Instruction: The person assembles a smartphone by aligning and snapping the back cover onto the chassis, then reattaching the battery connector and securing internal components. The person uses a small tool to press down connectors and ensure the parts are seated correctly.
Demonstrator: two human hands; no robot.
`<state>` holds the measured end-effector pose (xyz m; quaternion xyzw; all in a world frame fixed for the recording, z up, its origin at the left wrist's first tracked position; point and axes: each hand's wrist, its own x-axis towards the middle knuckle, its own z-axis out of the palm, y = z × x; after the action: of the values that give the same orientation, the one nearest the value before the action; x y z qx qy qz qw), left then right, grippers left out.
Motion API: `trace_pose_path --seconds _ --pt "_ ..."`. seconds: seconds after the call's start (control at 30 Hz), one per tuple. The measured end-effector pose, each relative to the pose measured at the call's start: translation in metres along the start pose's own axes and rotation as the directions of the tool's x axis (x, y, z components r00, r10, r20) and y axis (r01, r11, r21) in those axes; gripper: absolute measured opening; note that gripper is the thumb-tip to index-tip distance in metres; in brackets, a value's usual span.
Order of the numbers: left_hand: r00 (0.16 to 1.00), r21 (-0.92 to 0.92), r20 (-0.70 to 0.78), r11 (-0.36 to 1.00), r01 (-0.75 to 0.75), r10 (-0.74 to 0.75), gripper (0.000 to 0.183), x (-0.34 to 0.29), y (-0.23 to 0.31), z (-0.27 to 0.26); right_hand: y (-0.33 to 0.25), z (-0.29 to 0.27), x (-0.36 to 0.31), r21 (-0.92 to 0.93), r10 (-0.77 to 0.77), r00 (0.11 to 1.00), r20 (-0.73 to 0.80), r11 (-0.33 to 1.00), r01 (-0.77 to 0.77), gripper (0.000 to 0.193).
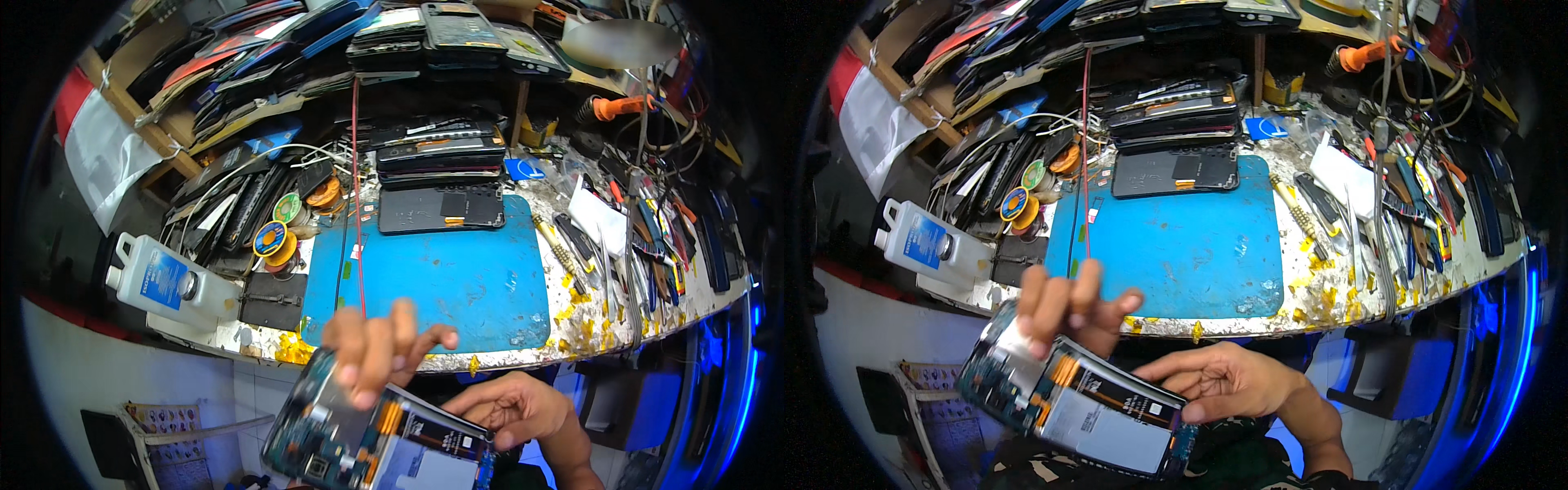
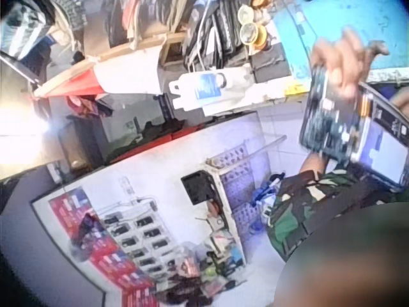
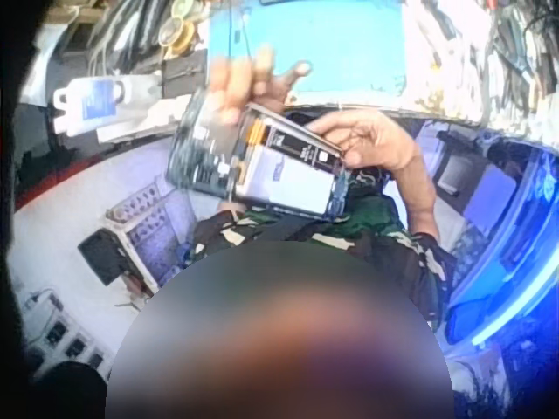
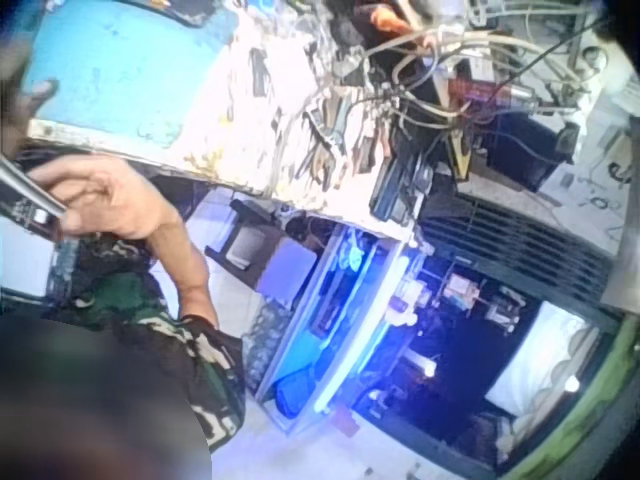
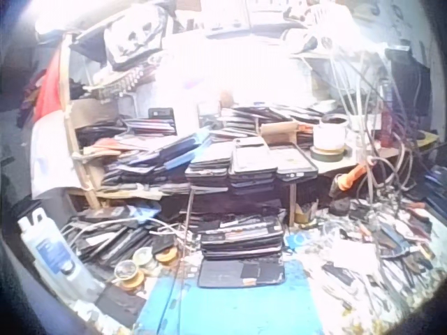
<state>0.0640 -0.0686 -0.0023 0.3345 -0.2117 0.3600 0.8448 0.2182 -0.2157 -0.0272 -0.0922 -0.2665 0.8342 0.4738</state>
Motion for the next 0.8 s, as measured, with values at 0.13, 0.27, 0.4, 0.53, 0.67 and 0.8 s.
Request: trace_pose_path --seconds 0.13,0.27,0.4,0.53,0.67,0.8 --pt "0.978 -0.327 -0.098 0.934 0.144 -0.185 0.034 -0.002 -0.023 -0.002 0.010 0.012 -0.001 0.087 -0.216 0.970 -0.109 0.970 0.226 0.056" --pt "0.755 -0.148 -0.540 0.925 0.350 -0.372 0.115 -0.022 -0.025 0.021 0.019 0.026 -0.006 -0.450 -0.474 0.782 -0.404 0.848 0.281 0.048" --pt "0.816 0.113 -0.472 0.895 0.431 -0.333 0.074 -0.036 -0.020 0.036 0.026 0.024 -0.008 -0.488 -0.515 0.715 -0.473 0.829 0.274 0.045" --pt "0.660 0.141 -0.658 0.802 0.580 -0.362 0.048 -0.044 -0.020 0.047 0.030 0.023 -0.012 -0.637 -0.540 0.721 -0.434 0.750 0.179 0.047" --pt "0.592 0.096 -0.665 0.734 0.673 -0.455 0.046 -0.046 -0.014 0.056 0.017 0.025 -0.013 -0.791 -0.725 0.531 -0.439 0.592 0.153 0.061" --pt "0.510 0.005 -0.679 0.692 0.721 -0.527 0.048 -0.046 -0.014 0.067 0.005 0.029 -0.002 -0.804 -0.808 0.378 -0.453 0.553 0.217 0.069"
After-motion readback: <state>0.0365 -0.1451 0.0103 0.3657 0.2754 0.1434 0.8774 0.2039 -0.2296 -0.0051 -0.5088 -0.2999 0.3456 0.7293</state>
